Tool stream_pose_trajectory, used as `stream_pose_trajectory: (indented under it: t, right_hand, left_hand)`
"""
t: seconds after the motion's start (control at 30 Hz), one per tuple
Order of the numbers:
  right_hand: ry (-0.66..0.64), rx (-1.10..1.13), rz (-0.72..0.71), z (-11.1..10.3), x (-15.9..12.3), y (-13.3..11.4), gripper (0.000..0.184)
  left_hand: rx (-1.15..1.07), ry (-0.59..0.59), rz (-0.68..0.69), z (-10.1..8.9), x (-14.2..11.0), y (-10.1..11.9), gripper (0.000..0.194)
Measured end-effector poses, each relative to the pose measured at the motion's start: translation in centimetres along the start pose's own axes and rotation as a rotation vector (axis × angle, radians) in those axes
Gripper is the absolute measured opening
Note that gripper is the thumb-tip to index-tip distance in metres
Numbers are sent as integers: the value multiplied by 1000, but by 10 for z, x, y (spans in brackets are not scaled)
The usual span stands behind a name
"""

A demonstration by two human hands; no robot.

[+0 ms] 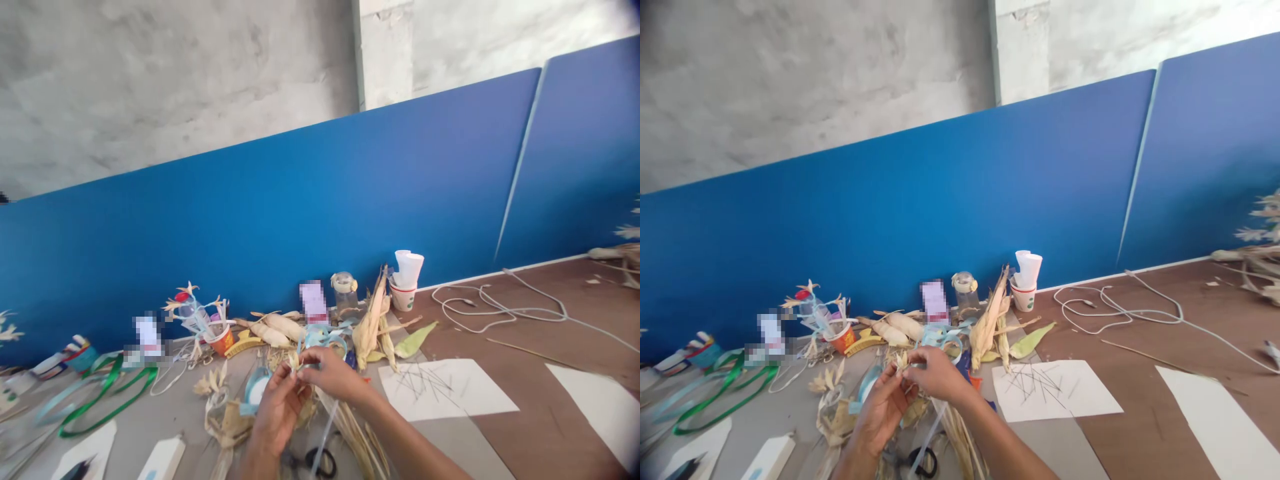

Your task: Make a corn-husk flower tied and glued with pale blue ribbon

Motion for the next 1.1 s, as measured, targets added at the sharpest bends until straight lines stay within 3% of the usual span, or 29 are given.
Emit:
stream_pose_trajectory:
  t: [0.3, 0.43, 0.57, 0.73, 0.87, 1.1]
  right_hand:
    - [100, -185, 227, -4, -2, -1, 18]
    - [68, -199, 197, 0, -1, -3, 16]
    - [118, -157, 182, 4, 1, -1, 14]
    - [151, 52, 107, 9, 2, 1, 4]
    - [128, 197, 142, 11, 4, 1, 8]
    - [142, 104, 226, 14, 4, 3, 7]
  left_hand:
    - [122, 63, 91, 4, 1, -4, 32]
    - [140, 60, 120, 9, 0, -1, 32]
    - [124, 61, 122, 9, -1, 1, 28]
    - [109, 19, 140, 4, 1, 0, 22]
    - [87, 4, 135, 5, 1, 0, 21]
    - [60, 14, 106, 5, 1, 1, 23]
Point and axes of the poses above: each hand's wrist, its own x-axis towards the middle knuckle, its own z-axis out of the palm, y = z × x, the point moved 1 cm from there along x, towards the middle knuckle, and after that the axes turned 6 degrees about -y, right-handed, at the moved point
